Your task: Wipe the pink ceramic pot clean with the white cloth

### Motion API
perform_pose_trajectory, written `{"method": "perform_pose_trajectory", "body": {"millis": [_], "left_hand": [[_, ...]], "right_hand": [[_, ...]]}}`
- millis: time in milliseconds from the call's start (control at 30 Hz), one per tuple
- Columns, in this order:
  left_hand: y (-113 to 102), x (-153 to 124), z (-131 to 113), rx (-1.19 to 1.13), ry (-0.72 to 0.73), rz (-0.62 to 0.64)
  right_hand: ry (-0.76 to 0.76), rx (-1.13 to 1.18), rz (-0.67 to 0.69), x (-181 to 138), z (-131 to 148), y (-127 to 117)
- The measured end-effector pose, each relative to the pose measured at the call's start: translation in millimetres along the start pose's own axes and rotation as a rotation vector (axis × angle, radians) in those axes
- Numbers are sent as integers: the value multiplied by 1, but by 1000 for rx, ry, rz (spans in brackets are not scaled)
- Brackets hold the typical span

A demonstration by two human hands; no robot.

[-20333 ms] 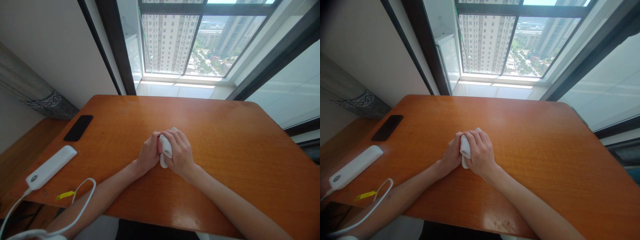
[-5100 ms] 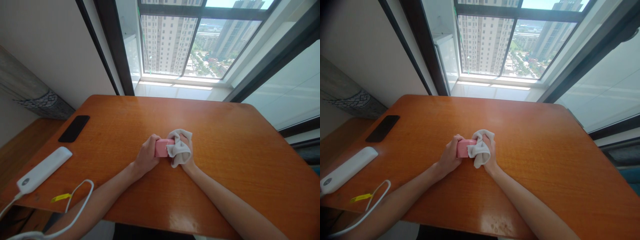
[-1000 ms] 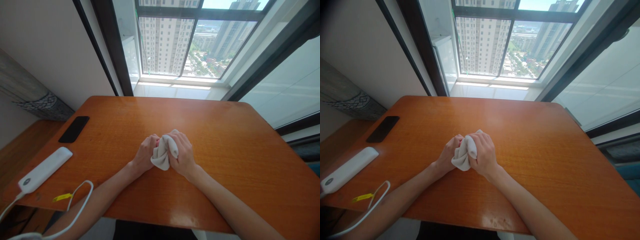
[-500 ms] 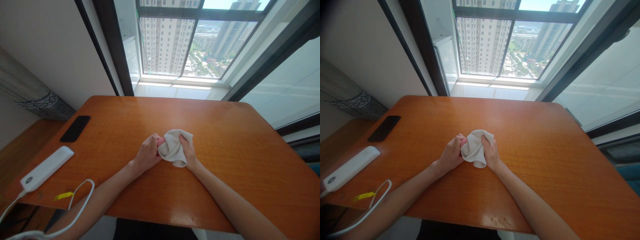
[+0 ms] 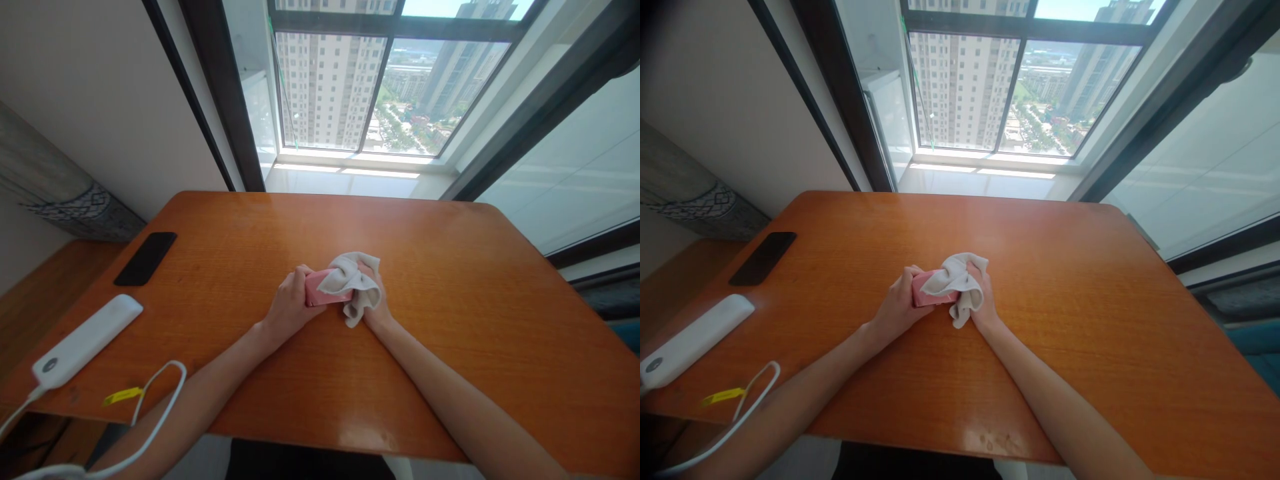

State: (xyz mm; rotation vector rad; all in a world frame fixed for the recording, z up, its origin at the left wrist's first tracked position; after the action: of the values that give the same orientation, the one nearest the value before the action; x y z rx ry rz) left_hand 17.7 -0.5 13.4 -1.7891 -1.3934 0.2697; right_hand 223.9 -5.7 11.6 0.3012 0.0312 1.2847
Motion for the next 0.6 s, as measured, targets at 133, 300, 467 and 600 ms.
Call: {"method": "perform_pose_trajectory", "body": {"millis": [133, 300, 467, 600], "left_hand": [[2, 0, -3, -46, 32, 39], [4, 1, -11, 3, 129, 35], [9, 2, -20, 104, 227, 58], [13, 4, -21, 173, 234, 101]], "right_hand": [[98, 136, -121, -14, -8, 4], [-58, 67, -130, -27, 10, 5], [-281, -220, 77, -24, 50, 19], [-437, -453, 224, -24, 75, 35]]}}
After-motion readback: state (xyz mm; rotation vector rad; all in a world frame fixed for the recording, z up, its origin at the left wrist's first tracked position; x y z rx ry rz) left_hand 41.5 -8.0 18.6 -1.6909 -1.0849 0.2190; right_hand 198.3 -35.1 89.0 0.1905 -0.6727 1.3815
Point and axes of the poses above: each hand's wrist, its own x-axis towards the middle knuckle, its own y-axis out of the palm, z = x × y, the point moved 8 cm from there along x, towards the middle knuckle, and after that the axes turned 10 degrees about x, right-handed, at the moved point
